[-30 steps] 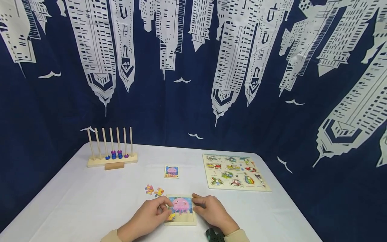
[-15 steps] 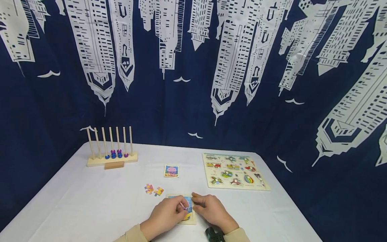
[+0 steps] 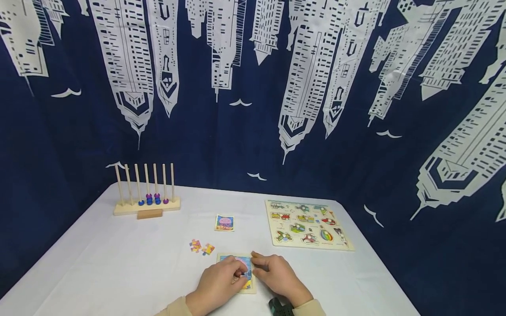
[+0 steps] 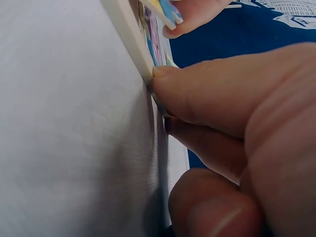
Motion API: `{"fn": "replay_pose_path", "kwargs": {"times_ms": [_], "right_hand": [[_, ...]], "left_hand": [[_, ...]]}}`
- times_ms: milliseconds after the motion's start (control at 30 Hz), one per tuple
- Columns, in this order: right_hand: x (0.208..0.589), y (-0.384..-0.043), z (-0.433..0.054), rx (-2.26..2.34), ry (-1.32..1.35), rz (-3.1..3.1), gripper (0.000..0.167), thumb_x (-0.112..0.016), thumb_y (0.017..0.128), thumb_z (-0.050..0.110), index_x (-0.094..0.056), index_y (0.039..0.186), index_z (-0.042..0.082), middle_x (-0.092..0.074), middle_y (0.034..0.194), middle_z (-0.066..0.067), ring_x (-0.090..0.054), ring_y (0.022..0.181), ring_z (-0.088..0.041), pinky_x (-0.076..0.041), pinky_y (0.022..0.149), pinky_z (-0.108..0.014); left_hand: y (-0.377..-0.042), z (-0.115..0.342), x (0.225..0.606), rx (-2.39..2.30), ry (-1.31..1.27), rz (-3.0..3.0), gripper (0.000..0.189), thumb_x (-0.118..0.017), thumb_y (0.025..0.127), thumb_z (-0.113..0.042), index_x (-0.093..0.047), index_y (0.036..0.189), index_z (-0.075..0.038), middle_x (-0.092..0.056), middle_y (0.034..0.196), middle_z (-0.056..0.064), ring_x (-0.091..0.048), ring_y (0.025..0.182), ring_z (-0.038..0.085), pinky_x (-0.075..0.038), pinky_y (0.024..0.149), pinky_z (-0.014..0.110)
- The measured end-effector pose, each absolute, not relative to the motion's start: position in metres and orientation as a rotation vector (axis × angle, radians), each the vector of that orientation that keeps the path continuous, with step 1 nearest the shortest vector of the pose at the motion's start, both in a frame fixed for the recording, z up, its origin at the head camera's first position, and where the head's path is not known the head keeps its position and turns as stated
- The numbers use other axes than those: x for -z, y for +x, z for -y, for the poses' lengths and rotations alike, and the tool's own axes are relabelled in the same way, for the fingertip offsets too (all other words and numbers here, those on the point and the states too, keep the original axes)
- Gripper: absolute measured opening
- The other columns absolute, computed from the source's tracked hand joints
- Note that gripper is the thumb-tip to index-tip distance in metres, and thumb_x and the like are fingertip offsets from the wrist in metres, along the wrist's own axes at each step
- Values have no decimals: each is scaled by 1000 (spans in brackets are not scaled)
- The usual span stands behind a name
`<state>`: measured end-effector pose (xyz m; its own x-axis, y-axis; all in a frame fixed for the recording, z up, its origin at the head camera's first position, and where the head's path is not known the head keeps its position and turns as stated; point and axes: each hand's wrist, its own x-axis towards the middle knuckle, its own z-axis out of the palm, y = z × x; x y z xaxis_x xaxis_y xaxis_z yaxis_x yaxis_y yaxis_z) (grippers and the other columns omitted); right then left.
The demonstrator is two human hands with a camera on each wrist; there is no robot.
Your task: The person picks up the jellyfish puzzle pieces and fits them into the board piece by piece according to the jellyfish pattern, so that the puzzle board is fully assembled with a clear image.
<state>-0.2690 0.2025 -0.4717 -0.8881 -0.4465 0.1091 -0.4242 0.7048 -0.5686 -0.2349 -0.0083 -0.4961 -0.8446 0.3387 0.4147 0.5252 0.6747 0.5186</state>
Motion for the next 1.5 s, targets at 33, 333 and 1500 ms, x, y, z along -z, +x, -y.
{"fn": "replay_pose_path", "kwargs": {"times_ms": [33, 333, 1500], "right_hand": [[472, -269, -203, 939, -735, -2871, 35, -74, 94, 20, -73, 127, 8, -65, 140, -1, -61, 131, -28, -45, 109, -54], [473, -271, -203, 919, -753, -2913, 34, -74, 93, 20, -74, 126, 10, -66, 139, 0, -62, 130, -26, -45, 108, -53], [473, -270, -204, 926, -698, -2863, 36, -73, 94, 21, -72, 128, 9, -64, 142, 0, -59, 133, -28, -44, 110, -53]], "left_hand": [[-235, 8, 497, 930, -681, 2602, 12, -80, 89, -30, -73, 96, -24, -56, 85, -19, -47, 68, -8, -42, 58, 18], [-235, 4, 495, 868, -646, 2605, 15, -81, 88, -35, -78, 96, -23, -54, 84, -18, -45, 65, -7, -40, 56, 19], [-220, 8, 494, 672, -796, 2594, 22, -76, 91, -30, -82, 109, -20, -49, 79, -16, -33, 57, -5, -31, 49, 16]]}}
